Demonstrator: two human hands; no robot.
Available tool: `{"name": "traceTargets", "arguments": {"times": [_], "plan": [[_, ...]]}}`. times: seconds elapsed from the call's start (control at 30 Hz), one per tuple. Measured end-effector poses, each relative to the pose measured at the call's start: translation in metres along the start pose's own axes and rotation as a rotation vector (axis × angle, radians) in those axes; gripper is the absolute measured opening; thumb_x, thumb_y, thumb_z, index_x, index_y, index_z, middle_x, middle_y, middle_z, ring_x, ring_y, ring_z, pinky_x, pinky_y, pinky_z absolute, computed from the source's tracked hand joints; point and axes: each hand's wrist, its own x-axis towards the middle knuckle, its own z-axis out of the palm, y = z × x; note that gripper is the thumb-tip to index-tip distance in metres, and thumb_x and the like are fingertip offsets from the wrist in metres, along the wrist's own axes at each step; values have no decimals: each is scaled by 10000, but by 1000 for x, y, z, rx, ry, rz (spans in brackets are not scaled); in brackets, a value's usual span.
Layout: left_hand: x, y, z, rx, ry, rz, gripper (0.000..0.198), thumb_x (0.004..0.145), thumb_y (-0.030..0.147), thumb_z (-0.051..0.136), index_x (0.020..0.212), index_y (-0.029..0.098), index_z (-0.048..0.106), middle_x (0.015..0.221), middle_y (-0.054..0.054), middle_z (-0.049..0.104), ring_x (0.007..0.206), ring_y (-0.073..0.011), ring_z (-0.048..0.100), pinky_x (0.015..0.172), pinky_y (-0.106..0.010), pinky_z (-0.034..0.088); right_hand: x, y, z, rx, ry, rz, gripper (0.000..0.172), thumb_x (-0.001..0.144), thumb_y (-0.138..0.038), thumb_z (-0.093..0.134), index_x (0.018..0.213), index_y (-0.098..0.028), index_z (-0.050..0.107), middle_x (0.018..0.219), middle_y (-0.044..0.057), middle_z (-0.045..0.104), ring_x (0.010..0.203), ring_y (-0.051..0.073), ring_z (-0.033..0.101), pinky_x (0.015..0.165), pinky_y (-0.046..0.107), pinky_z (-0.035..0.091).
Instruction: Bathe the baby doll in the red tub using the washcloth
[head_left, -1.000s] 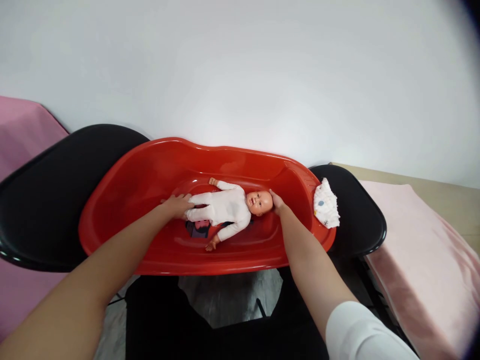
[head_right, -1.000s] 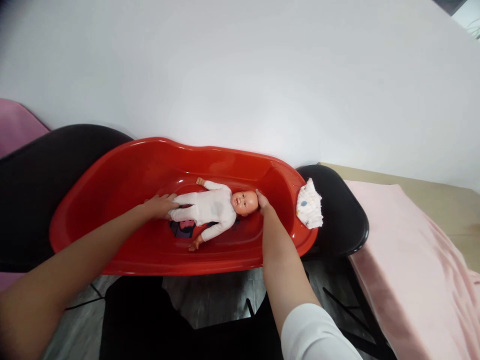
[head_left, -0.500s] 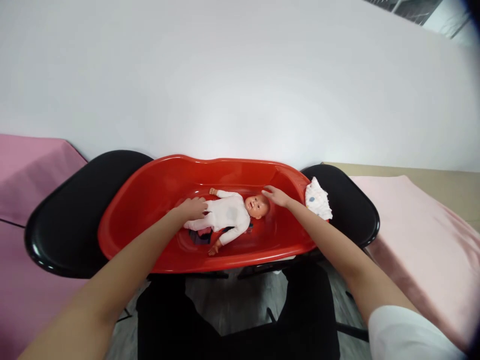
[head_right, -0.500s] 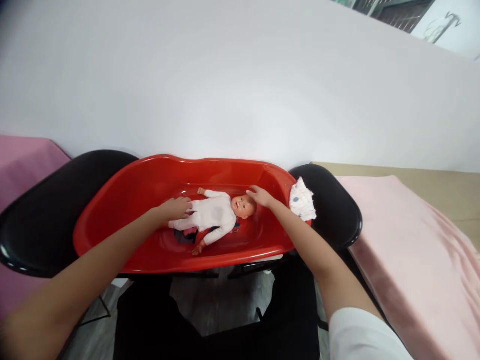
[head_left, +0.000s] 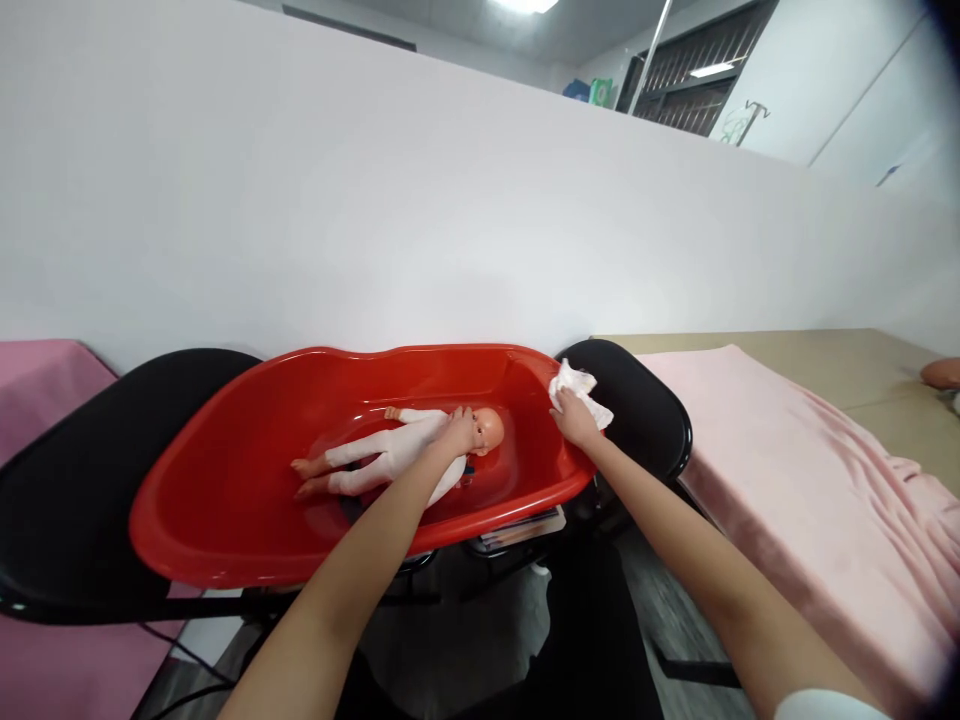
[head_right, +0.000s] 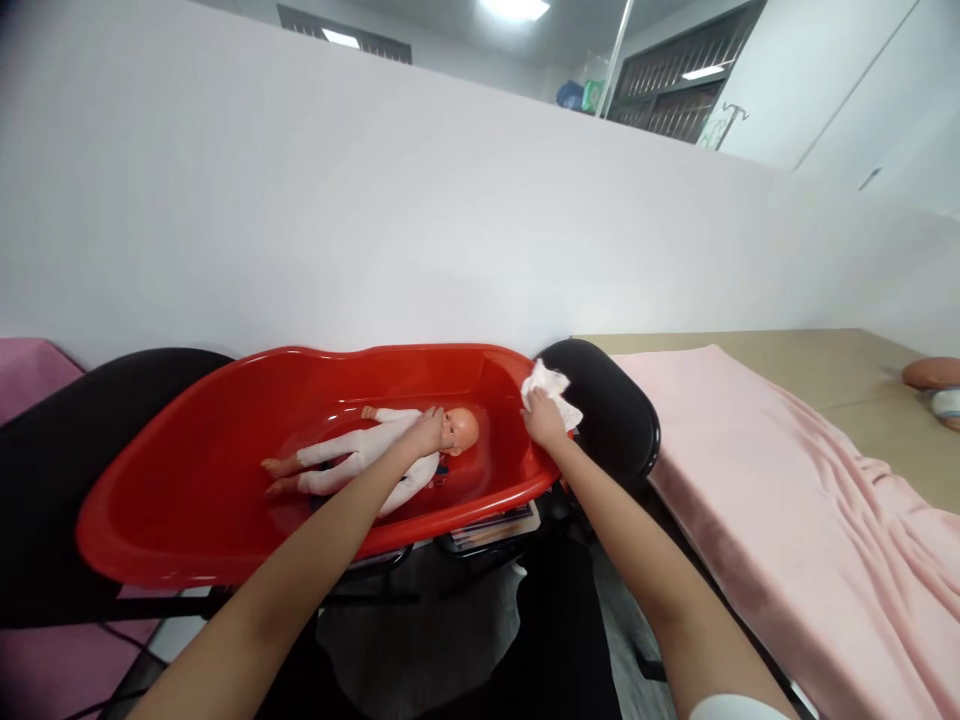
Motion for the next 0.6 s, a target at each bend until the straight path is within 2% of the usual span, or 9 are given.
{"name": "traceTargets", "arguments": {"times": [0.1, 0.23, 0.3, 0.4, 0.5, 0.6], "plan": [[0, -8, 7, -6, -56, -51, 950, 757, 330, 976, 1571, 122, 531, 1608, -265, 579, 1508, -416, 544, 1236, -404, 432, 9, -7, 12, 94, -30, -52, 344, 893, -63, 609, 1171, -186, 769, 1640, 143, 606, 1650, 281, 440, 1455, 481, 170], [-5, -20, 8, 30, -88, -32, 916, 842, 253, 883, 1649, 138, 464, 1731, -236, 462, 1584, -373, 497, 1266, -370, 414, 41, -19, 31, 182, -75, -89, 305, 920, -75, 612, 1104, -224, 804, 1541, 80, 698, 1599, 276, 497, 1447, 505, 187], [-8, -23, 8, 59, -90, -21, 844, 882, 204, 820, 1648, 153, 468, 1729, -227, 465, 1578, -359, 510, 1269, -380, 415, 62, -27, 51, 215, -102, -96, 280, 933, -94, 635, 1104, -234, 807, 1474, 78, 739, 1546, 291, 546, 1425, 527, 236], [-13, -26, 10, 63, -78, -8, 759, 924, 221, 774, 1619, 126, 485, 1671, -242, 517, 1545, -366, 539, 1250, -402, 442, 87, -41, 96, 247, -147, -87, 260, 1009, -181, 600, 1182, -216, 790, 1414, 105, 760, 1428, 291, 633, 1358, 526, 354], [-15, -29, 12, 63, -79, 13, 784, 932, 272, 766, 1648, 202, 454, 1707, -203, 493, 1566, -364, 513, 1240, -412, 457, 91, -50, 139, 271, -307, -111, 257, 1031, -247, 581, 1166, -186, 791, 1255, 99, 806, 1205, 253, 723, 1203, 448, 514], [-17, -28, 12, 54, -92, -7, 753, 942, 296, 732, 1640, 337, 452, 1686, -150, 539, 1516, -382, 564, 1197, -451, 484, 79, -51, 160, 254, -559, -178, 194, 983, -250, 642, 1033, -181, 815, 1040, 51, 827, 977, 204, 730, 1010, 340, 580]]}}
